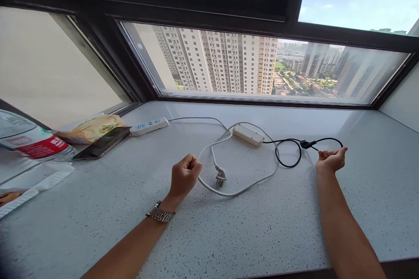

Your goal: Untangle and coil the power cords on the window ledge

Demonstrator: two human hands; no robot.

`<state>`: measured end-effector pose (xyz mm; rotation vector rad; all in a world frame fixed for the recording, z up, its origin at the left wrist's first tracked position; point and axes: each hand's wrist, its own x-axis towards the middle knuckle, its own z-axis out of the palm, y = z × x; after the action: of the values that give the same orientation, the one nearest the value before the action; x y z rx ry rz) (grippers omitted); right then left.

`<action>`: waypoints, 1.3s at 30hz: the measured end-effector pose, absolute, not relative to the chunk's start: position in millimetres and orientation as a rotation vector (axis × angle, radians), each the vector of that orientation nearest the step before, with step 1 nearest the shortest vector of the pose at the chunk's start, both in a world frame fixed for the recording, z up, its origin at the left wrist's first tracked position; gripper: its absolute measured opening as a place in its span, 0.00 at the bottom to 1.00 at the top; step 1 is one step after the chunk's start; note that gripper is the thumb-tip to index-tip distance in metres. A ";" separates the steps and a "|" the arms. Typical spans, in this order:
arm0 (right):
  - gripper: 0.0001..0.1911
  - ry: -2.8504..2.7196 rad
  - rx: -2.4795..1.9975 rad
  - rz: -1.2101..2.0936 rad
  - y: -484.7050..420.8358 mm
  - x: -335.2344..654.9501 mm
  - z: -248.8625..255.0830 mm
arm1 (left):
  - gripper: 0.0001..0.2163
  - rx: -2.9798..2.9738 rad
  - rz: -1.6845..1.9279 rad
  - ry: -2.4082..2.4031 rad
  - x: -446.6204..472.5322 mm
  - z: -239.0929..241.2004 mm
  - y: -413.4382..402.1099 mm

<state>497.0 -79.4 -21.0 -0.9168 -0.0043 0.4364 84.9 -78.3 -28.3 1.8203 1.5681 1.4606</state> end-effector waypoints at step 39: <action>0.24 -2.054 -2.017 0.187 -3.4 343.0 -3.1 | 0.11 1.949 1.292 1.846 73.9 -40.8 -66.3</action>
<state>343.0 -3.4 -3.1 -2.0167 -2.0541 0.1871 73.9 -66.3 -40.8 1.9494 1.8460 1.2917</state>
